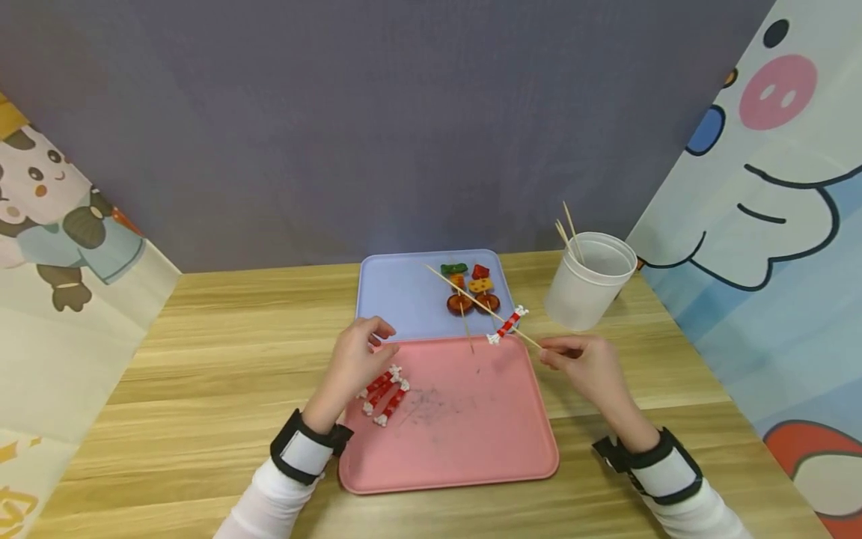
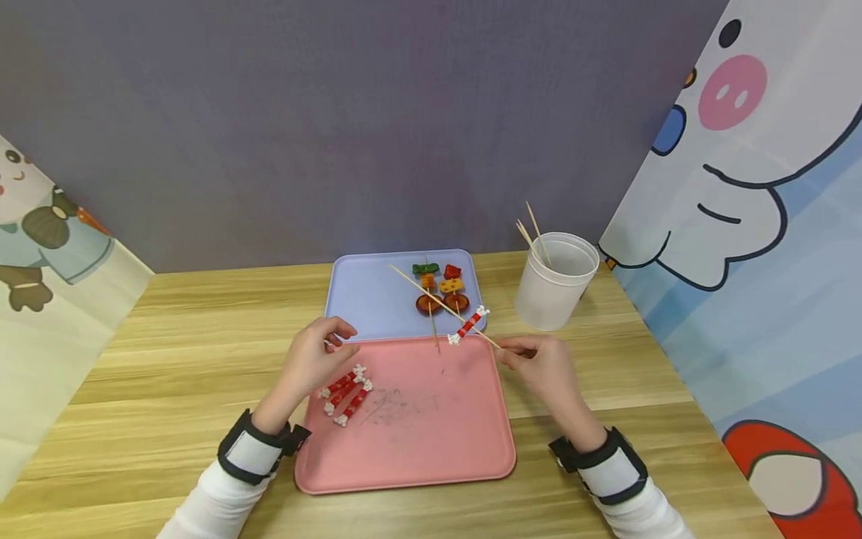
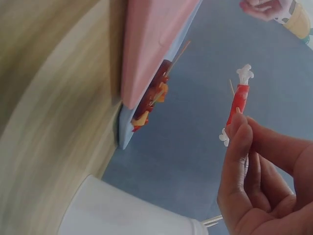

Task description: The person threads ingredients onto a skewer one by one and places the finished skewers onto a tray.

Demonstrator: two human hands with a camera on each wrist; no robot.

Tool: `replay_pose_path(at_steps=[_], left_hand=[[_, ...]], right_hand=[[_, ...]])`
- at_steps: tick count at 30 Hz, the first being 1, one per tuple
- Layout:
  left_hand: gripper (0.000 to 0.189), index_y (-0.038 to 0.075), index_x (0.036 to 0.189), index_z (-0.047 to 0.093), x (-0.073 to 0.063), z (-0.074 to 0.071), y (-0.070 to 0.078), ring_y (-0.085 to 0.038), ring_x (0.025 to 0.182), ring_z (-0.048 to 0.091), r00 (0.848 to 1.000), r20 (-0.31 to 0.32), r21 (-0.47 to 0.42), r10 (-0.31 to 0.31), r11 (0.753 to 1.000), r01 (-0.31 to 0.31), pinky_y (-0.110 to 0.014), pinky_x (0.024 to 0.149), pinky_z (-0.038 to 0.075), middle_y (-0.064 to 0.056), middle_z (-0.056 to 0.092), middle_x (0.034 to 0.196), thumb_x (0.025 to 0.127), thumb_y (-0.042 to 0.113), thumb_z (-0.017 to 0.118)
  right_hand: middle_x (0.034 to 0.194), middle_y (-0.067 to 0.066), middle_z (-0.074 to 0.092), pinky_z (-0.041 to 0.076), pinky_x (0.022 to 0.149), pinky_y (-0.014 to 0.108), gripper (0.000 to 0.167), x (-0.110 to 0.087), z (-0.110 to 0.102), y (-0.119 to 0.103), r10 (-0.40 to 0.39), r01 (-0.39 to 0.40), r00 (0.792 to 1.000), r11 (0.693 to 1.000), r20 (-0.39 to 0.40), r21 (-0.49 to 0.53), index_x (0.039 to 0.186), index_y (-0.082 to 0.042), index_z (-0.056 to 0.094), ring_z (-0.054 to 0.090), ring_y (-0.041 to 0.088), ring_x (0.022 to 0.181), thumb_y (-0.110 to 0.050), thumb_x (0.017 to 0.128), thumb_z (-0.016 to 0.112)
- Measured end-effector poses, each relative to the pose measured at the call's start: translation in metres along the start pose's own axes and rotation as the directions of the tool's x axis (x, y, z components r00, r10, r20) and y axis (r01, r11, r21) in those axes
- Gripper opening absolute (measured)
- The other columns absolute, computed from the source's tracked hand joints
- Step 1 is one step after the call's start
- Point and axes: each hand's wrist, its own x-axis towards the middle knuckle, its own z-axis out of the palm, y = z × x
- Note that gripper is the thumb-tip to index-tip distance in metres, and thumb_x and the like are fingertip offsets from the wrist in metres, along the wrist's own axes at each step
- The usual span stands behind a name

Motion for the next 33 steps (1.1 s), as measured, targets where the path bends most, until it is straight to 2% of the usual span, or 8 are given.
replay_pose_path(at_steps=[5,8,15,19,24,29,33], left_hand=[[0.019,0.003,0.097,0.067,-0.004,-0.008,-0.013,-0.026,0.084,0.060,0.997,0.065,0.043,-0.043,0.998,0.040,-0.039,0.074,0.051,-0.012,0.064,0.093,0.080,0.010,0.072],[0.020,0.001,0.098,0.067,-0.005,-0.013,-0.016,-0.027,0.085,0.060,0.992,0.107,0.090,-0.074,0.994,0.064,-0.040,0.074,0.051,-0.013,0.064,0.093,0.080,0.011,0.072],[0.012,0.001,0.089,0.067,-0.004,-0.017,-0.020,-0.021,0.077,0.059,0.971,0.201,0.192,-0.130,0.977,0.091,-0.035,0.068,0.051,-0.010,0.064,0.083,0.080,0.008,0.072],[0.007,0.003,0.081,0.065,-0.005,-0.016,-0.023,-0.018,0.069,0.057,0.946,0.283,0.246,-0.155,0.966,0.085,-0.030,0.062,0.050,-0.007,0.063,0.076,0.079,0.007,0.071],[0.010,0.006,0.075,0.062,-0.008,-0.015,-0.026,-0.017,0.063,0.052,0.900,0.379,0.303,-0.216,0.948,0.100,-0.026,0.054,0.045,-0.004,0.058,0.070,0.076,0.006,0.071],[0.013,0.006,0.071,0.062,-0.010,-0.016,-0.025,-0.018,0.062,0.052,0.865,0.427,0.290,-0.264,0.946,0.146,-0.026,0.051,0.044,-0.004,0.058,0.069,0.070,0.002,0.074],[0.017,0.007,0.068,0.060,-0.012,-0.016,-0.022,-0.017,0.061,0.052,0.847,0.452,0.285,-0.280,0.945,0.161,-0.026,0.051,0.043,-0.003,0.057,0.068,0.066,0.000,0.075]], right_hand=[[0.076,0.011,0.073,0.048,0.054,0.012,0.012,-0.003,-0.004,0.007,-0.021,0.021,0.999,1.000,-0.028,0.002,0.088,-0.004,0.077,0.059,-0.012,0.060,-0.007,0.077,0.077],[0.075,0.011,0.073,0.048,0.054,0.011,0.012,-0.005,-0.007,0.009,-0.022,0.022,0.999,1.000,-0.041,-0.008,0.088,-0.004,0.077,0.060,-0.011,0.059,-0.006,0.076,0.077],[0.075,0.009,0.073,0.046,0.053,0.010,0.012,-0.005,-0.012,0.015,-0.039,0.034,0.997,0.996,-0.065,-0.078,0.088,-0.006,0.077,0.058,-0.013,0.059,-0.006,0.076,0.077],[0.076,0.008,0.074,0.046,0.053,0.010,0.011,-0.007,-0.014,0.019,-0.049,0.041,0.996,0.994,-0.075,-0.099,0.087,-0.006,0.077,0.057,-0.014,0.060,-0.007,0.076,0.078],[0.075,0.005,0.074,0.044,0.051,0.011,0.010,-0.008,-0.015,0.022,-0.050,0.036,0.995,0.989,-0.092,-0.145,0.086,-0.008,0.078,0.056,-0.014,0.059,-0.009,0.075,0.078],[0.072,0.005,0.073,0.043,0.051,0.011,0.010,-0.007,-0.014,0.024,-0.055,0.039,0.993,0.987,-0.101,-0.154,0.085,-0.009,0.078,0.054,-0.017,0.057,-0.009,0.075,0.078],[0.072,0.004,0.073,0.043,0.051,0.011,0.010,-0.008,-0.013,0.025,-0.045,0.028,0.994,0.987,-0.103,-0.157,0.085,-0.010,0.078,0.054,-0.018,0.057,-0.009,0.075,0.078]])
